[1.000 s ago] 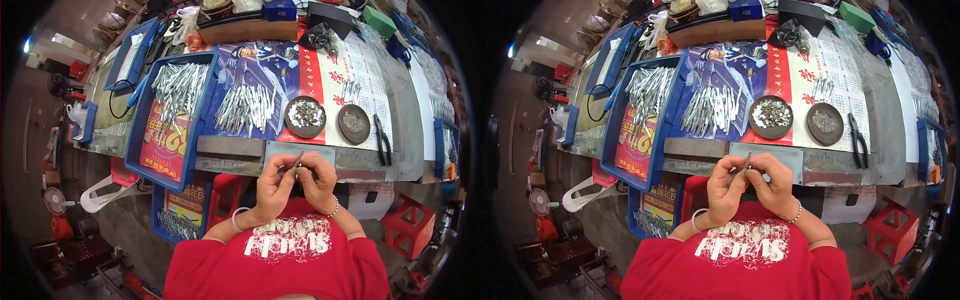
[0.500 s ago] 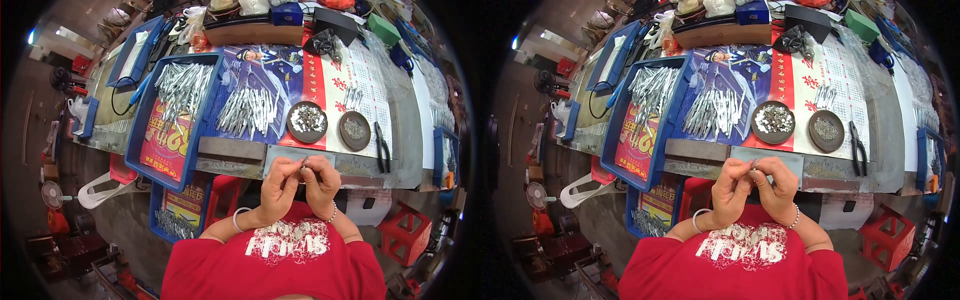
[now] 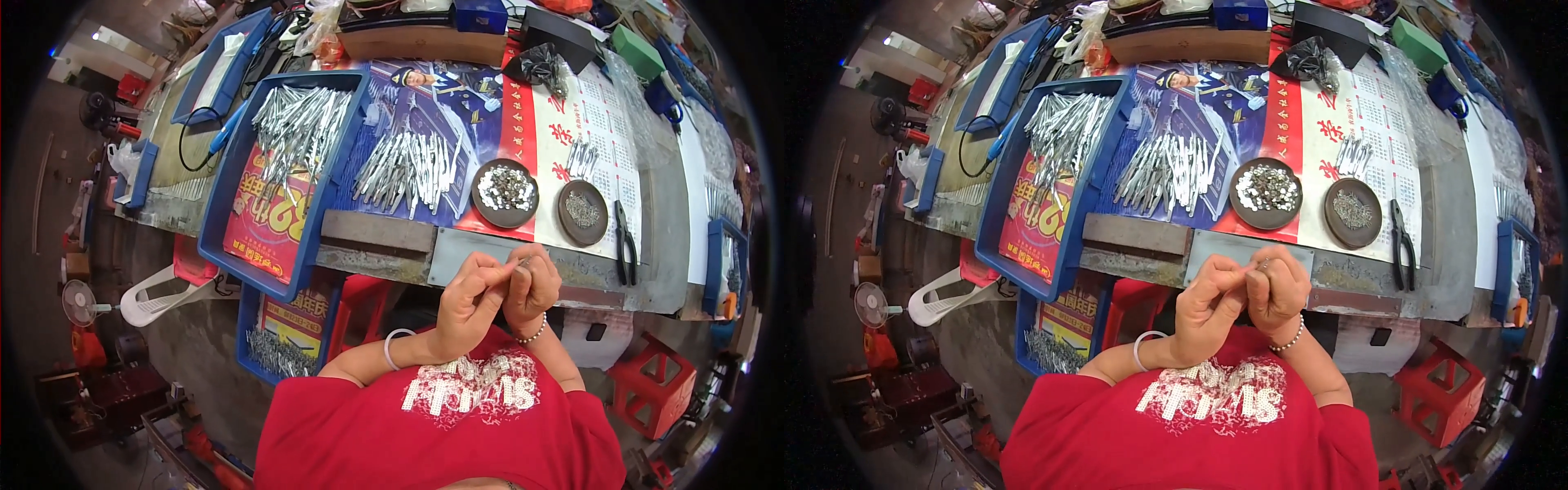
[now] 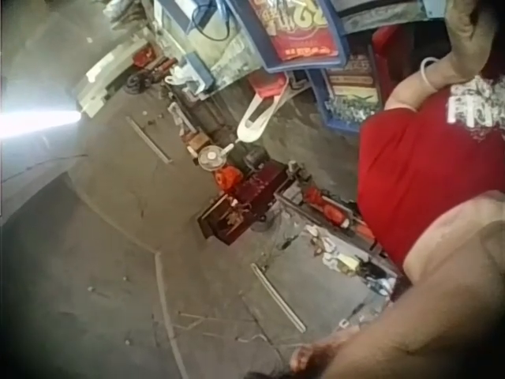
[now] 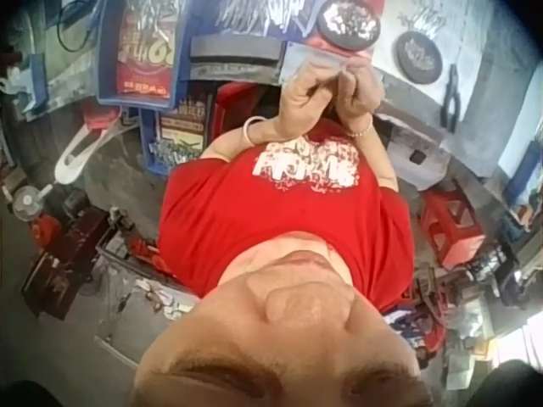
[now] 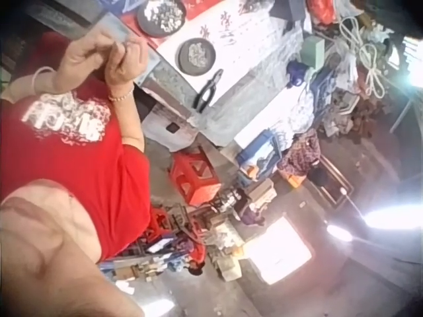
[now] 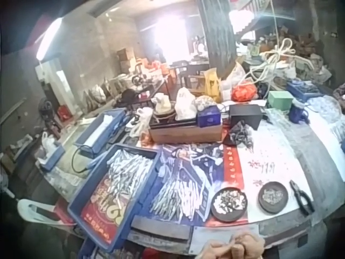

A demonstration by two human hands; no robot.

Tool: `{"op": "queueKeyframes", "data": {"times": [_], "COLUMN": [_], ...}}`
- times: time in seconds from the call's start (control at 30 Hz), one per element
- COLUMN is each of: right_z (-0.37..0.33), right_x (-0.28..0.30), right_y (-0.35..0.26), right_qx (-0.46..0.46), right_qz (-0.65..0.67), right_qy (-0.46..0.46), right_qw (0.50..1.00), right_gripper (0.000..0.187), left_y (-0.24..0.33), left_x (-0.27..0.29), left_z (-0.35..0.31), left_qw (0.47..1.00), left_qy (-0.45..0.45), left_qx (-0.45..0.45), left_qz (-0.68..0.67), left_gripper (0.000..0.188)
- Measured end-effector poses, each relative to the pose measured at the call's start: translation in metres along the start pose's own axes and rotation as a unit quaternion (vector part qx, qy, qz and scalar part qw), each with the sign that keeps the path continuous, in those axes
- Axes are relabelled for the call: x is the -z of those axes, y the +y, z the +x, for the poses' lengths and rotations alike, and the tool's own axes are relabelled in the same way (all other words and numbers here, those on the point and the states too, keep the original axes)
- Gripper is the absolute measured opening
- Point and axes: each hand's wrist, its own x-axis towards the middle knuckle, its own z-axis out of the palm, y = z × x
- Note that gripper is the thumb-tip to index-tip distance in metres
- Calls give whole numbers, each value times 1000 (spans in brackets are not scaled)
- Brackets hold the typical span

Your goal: A person uses pliers to trim small silver-colored metal components at a workbench in a manufacturing environment.

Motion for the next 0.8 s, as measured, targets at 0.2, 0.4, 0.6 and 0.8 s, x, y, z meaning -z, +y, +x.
{"op": "queueKeyframes", "data": {"times": [0.2, 0.4, 0.6, 0.8], "right_z": [-11, -3, -2, -4], "right_x": [-4, -9, 0, -6], "right_y": [7, 1, 14, -15], "right_qx": [8, -71, -147, -83], "right_qz": [7, 115, 227, 130], "right_qy": [-96, -64, -32, -65], "right_qw": [995, 989, 962, 986], "right_gripper": [29, 31, 17, 24], "left_y": [-3, -6, -2, -1], "left_x": [4, 4, 3, 4], "left_z": [2, -1, -4, -2], "left_qw": [999, 999, 992, 990], "left_qy": [8, 1, 3, 44], "left_qx": [-23, -4, 44, 10], "left_qz": [28, -38, -119, -131], "left_gripper": [26, 26, 20, 19]}}
